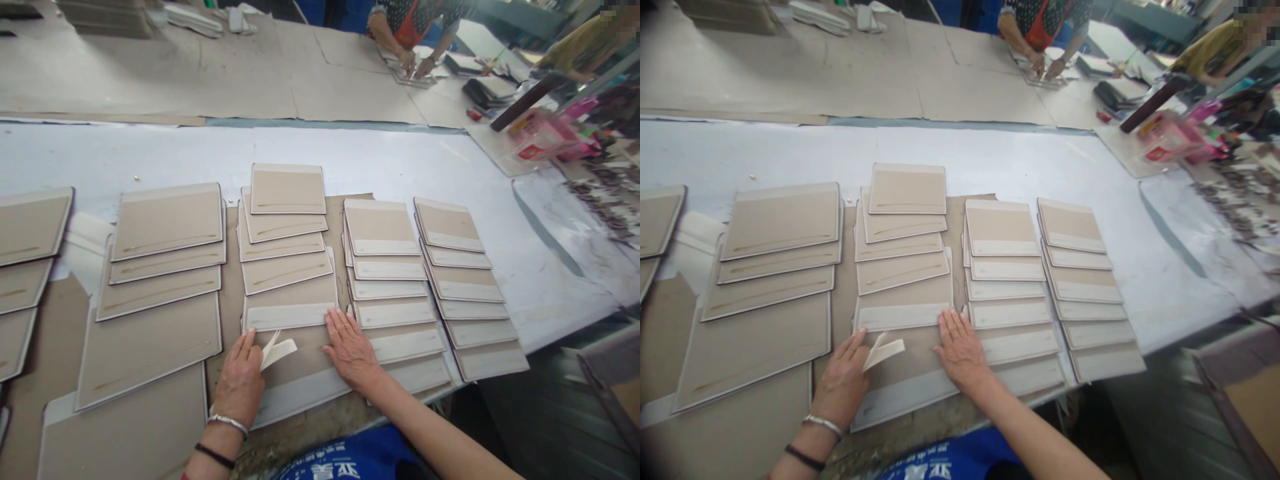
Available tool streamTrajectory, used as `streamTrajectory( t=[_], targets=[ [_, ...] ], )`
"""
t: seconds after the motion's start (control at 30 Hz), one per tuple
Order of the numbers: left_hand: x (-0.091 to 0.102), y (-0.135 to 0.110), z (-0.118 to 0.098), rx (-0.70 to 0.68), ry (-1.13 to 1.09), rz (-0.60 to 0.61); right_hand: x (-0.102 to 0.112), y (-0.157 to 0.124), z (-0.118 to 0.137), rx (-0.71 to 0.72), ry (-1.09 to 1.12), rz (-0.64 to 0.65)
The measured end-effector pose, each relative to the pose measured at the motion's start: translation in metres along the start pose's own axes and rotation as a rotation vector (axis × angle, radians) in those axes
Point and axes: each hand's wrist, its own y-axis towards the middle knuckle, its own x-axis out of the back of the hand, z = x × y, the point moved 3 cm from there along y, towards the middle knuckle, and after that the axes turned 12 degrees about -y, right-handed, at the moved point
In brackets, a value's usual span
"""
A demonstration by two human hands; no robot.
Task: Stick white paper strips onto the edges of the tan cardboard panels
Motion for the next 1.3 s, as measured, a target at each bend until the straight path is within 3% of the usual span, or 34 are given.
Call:
streamTrajectory(
  t=[0.13,0.4,0.73,1.3],
  targets=[
    [-0.001,0.0,0.0,0.003,-0.006,-0.016,0.011,0.01,-0.017,-0.187,0.036,-0.006],
    [0.0,0.0,-0.001,0.036,-0.026,-0.018,0.025,0.059,-0.031,-0.296,0.062,0.177],
    [-0.002,-0.001,0.001,0.038,-0.039,-0.03,0.027,0.071,-0.031,-0.176,0.01,0.326],
    [-0.002,-0.001,0.0,0.004,-0.003,-0.006,0.024,0.07,-0.031,-0.197,0.018,0.32]
  ],
)
